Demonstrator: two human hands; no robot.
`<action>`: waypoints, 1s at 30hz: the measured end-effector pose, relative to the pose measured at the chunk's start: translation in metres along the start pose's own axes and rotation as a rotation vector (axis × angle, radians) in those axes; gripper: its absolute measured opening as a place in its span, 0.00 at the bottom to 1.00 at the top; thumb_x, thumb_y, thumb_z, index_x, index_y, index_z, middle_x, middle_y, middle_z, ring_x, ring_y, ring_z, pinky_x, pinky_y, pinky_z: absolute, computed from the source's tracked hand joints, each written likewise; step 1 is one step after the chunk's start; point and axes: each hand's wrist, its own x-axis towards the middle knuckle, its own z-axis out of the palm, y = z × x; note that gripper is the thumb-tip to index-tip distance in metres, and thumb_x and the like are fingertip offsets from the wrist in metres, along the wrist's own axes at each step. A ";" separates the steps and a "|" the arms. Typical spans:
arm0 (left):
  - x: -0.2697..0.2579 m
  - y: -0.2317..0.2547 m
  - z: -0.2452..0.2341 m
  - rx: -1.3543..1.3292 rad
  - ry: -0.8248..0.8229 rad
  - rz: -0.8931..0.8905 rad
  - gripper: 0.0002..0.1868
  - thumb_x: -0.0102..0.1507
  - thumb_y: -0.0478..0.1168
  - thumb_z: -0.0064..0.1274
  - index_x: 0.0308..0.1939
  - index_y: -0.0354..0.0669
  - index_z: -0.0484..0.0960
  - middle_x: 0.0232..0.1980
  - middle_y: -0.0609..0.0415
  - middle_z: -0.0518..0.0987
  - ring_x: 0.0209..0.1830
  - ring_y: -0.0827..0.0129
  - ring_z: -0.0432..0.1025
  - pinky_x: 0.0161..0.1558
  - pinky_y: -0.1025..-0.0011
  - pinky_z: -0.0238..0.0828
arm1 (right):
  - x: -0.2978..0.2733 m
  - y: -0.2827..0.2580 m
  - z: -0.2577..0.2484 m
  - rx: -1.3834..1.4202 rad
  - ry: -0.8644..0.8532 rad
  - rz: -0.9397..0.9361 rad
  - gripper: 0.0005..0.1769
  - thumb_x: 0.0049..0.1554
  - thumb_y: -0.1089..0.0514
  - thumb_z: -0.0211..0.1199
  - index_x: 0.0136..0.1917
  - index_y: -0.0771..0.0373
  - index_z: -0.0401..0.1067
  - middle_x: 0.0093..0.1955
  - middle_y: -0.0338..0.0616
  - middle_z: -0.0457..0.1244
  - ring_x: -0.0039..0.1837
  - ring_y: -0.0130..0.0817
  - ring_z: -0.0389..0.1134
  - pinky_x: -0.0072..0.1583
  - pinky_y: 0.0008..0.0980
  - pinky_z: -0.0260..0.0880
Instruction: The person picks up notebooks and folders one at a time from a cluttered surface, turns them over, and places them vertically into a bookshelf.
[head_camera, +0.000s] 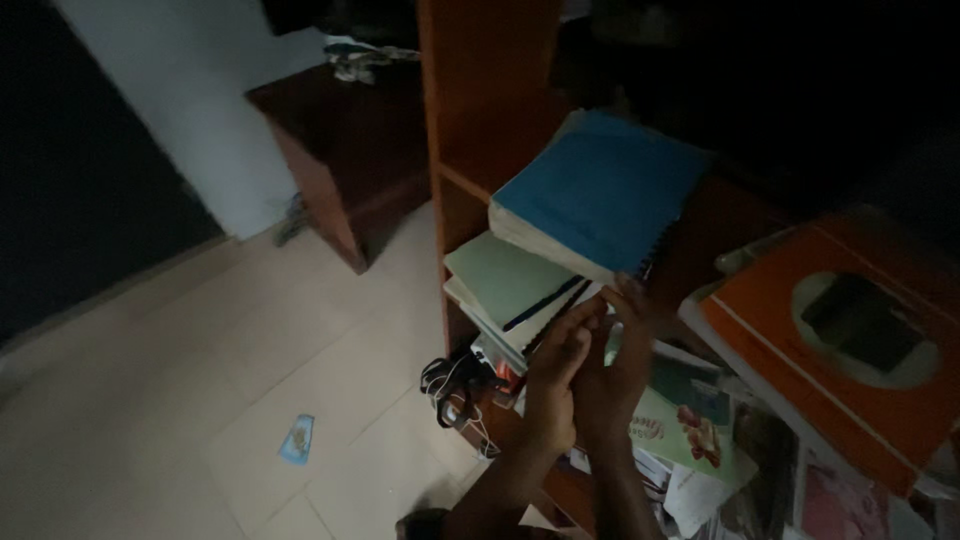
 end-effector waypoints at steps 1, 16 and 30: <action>0.003 0.003 0.000 -0.003 -0.009 -0.013 0.36 0.68 0.58 0.48 0.73 0.40 0.69 0.73 0.48 0.70 0.76 0.59 0.63 0.75 0.60 0.56 | 0.005 0.006 0.001 -0.013 0.007 0.007 0.19 0.65 0.65 0.59 0.69 0.68 0.67 0.75 0.56 0.60 0.79 0.51 0.59 0.76 0.47 0.60; 0.109 0.075 -0.060 0.377 -0.138 0.398 0.12 0.74 0.40 0.50 0.58 0.37 0.80 0.71 0.45 0.76 0.75 0.56 0.69 0.76 0.56 0.66 | 0.052 0.057 0.017 -0.323 0.027 0.321 0.25 0.55 0.73 0.63 0.65 0.63 0.74 0.63 0.53 0.67 0.59 0.46 0.70 0.56 0.42 0.74; 0.141 0.130 -0.070 0.723 -0.133 0.514 0.07 0.73 0.37 0.51 0.51 0.41 0.82 0.59 0.49 0.83 0.64 0.63 0.77 0.68 0.62 0.74 | 0.045 0.000 0.007 -0.363 0.066 0.194 0.23 0.46 0.70 0.71 0.57 0.62 0.78 0.58 0.49 0.71 0.63 0.44 0.71 0.61 0.41 0.71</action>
